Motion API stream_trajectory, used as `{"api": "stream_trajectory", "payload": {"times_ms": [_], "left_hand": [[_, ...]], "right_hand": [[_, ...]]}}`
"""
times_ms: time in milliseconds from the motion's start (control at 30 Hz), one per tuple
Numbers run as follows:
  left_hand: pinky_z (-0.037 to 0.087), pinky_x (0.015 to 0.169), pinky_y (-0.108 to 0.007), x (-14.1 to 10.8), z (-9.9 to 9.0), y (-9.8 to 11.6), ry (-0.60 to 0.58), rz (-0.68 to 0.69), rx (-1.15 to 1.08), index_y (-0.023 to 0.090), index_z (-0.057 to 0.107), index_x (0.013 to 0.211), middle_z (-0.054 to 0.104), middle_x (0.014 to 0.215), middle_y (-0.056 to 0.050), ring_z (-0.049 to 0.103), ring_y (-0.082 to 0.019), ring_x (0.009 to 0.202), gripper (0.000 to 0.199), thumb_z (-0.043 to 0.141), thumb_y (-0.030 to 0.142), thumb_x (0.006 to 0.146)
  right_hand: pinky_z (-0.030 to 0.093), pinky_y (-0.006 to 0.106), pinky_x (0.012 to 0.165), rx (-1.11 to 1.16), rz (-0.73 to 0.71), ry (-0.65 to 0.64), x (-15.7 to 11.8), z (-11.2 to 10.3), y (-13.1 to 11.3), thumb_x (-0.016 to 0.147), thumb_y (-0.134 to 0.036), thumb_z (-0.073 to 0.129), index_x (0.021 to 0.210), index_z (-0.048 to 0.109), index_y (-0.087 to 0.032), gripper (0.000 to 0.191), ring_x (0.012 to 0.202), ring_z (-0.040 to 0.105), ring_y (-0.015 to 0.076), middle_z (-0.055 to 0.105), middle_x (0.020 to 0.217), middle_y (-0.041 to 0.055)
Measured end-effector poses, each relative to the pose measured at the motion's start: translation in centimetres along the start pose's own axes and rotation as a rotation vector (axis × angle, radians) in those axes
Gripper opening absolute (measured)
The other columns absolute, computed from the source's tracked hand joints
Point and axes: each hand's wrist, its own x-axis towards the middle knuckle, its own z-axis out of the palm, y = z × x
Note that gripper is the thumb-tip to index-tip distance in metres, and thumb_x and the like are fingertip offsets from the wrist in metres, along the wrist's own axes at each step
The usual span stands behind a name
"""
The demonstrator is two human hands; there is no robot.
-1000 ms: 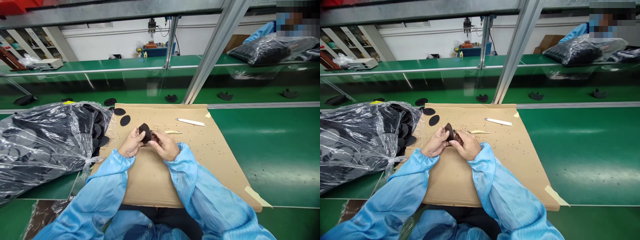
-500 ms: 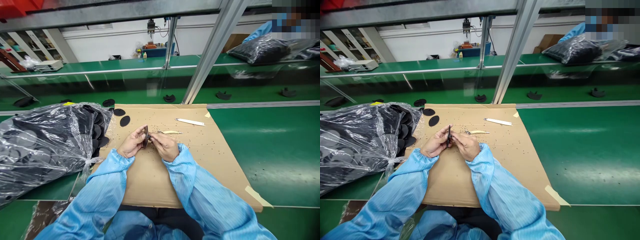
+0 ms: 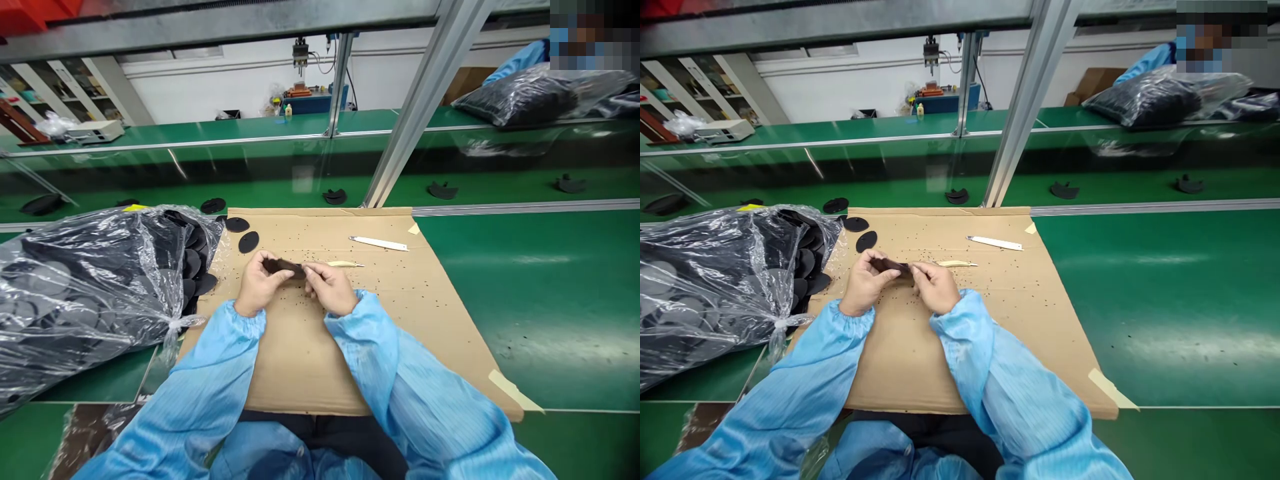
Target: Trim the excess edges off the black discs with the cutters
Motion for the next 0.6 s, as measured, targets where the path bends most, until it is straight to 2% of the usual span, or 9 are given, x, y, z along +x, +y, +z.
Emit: {"api": "stream_trajectory", "payload": {"times_ms": [100, 200, 300, 367, 600], "left_hand": [[0.044, 0.074, -0.029, -0.3, -0.3, -0.1, 0.036, 0.292, 0.374, 0.019, 0.049, 0.073, 0.053, 0.078, -0.001, 0.053, -0.015, 0.077, 0.021, 0.069, 0.016, 0.067], [0.044, 0.073, -0.03, -0.7, -0.2, 0.2, -0.007, 0.455, 0.52, 0.019, 0.049, 0.072, 0.053, 0.078, -0.002, 0.053, -0.016, 0.077, 0.014, 0.059, 0.009, 0.07], [0.044, 0.071, -0.03, -0.9, -0.1, 0.3, -0.029, 0.488, 0.601, 0.019, 0.049, 0.073, 0.053, 0.078, -0.002, 0.053, -0.016, 0.076, 0.015, 0.053, 0.006, 0.069], [0.045, 0.07, -0.03, -1.0, 0.0, 0.2, -0.041, 0.501, 0.632, 0.019, 0.049, 0.073, 0.053, 0.078, -0.003, 0.053, -0.016, 0.075, 0.016, 0.051, 0.004, 0.068], [0.046, 0.07, -0.03, -1.2, 0.2, -0.3, -0.085, 0.583, 0.683, 0.02, 0.049, 0.075, 0.051, 0.08, -0.003, 0.052, -0.017, 0.078, 0.02, 0.05, 0.0, 0.069]], "right_hand": [[0.044, 0.021, 0.039, 0.251, 0.272, -0.025, 0.6, -0.1, 0.3, 0.076, -0.047, 0.063, 0.091, 0.07, -0.015, 0.036, 0.041, 0.051, 0.0098, 0.058, 0.055, -0.001], [0.044, 0.02, 0.036, 0.366, 0.389, -0.047, 0.7, -0.2, -0.1, 0.072, -0.038, 0.065, 0.096, 0.069, -0.014, 0.034, 0.042, 0.053, 0.0105, 0.063, 0.058, 0.0012], [0.039, 0.019, 0.031, 0.471, 0.463, -0.132, 0.5, -0.1, -0.7, 0.073, -0.031, 0.06, 0.105, 0.067, -0.013, 0.037, 0.037, 0.05, 0.0095, 0.066, 0.061, 0.0032], [0.038, 0.018, 0.031, 0.524, 0.48, -0.143, 0.5, -0.1, -0.9, 0.071, -0.028, 0.059, 0.103, 0.066, -0.012, 0.036, 0.036, 0.049, 0.0092, 0.066, 0.059, 0.0032], [0.03, 0.018, 0.027, 0.534, 0.517, 0.017, 0.6, 0.4, -1.1, 0.065, -0.025, 0.059, 0.09, 0.065, -0.013, 0.028, 0.031, 0.04, 0.0071, 0.053, 0.045, -0.0051]]}}
